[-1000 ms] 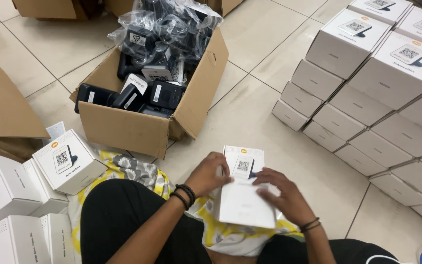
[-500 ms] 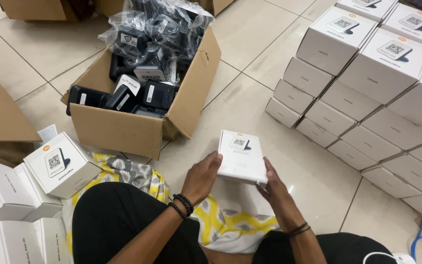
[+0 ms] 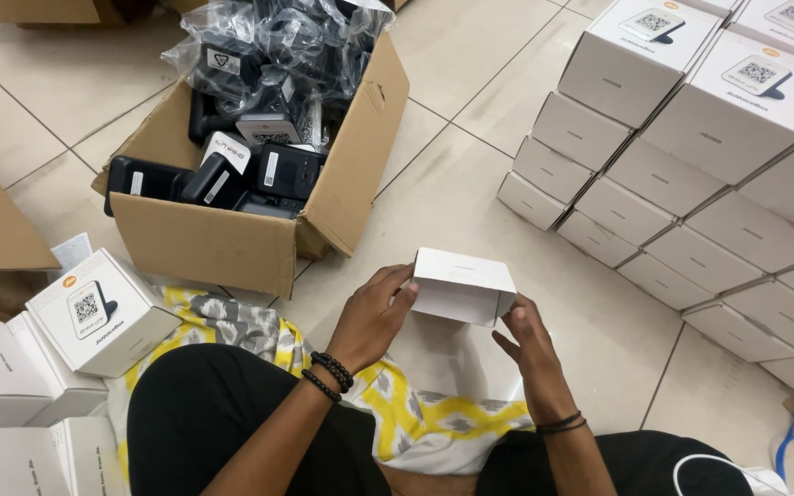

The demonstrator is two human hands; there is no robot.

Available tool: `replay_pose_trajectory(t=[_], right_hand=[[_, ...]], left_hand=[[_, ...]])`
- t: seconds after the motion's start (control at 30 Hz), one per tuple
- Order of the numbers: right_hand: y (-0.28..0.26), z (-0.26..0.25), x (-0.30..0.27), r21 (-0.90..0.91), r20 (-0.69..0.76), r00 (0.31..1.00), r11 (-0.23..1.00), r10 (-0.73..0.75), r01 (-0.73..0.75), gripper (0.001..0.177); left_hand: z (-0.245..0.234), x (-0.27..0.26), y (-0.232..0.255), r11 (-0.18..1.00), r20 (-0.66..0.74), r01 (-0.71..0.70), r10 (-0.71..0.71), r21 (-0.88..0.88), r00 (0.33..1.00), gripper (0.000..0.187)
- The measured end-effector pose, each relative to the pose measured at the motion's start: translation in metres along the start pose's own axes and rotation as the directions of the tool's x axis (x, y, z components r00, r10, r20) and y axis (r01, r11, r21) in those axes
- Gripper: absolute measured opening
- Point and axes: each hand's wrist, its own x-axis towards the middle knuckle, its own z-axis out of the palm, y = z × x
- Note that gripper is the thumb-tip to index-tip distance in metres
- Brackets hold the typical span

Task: Unboxing individual product units from bulk shipping boxes and stacking the packaged units in an organized manner on the floor.

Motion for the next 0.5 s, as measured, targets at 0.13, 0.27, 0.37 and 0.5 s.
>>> replay_pose_trajectory(t=[0.13,0.27,0.37,0.5], right_hand=[[0.003,-0.004,0.025,0.122,-0.07,0.991,0.985,-0.111,0.119,0.088],[0.003,0.0,0.052,0.133,-0.133,0.991,0.991,0.0,0.018,0.07],[0.007,0.0,0.052,0.149,-0.064,0.998,0.988,-0.026,0.036,0.072],[0.016,-0.012,0.052,0.241,0.024,0.994,0.966,-0.102,0.093,0.075]], left_hand=[[0.005,0.01,0.006,0.941,0.115,0.206,-0.181,-0.268,0.977,0.06],[0.03,0.029,-0.014,0.846,0.164,0.401,-0.366,-0.352,0.916,0.066],[0.036,0.036,-0.028,0.9,0.138,0.338,-0.311,-0.277,0.94,0.072],[0.032,0.033,-0.017,0.92,0.194,0.322,-0.281,-0.223,0.94,0.073]])
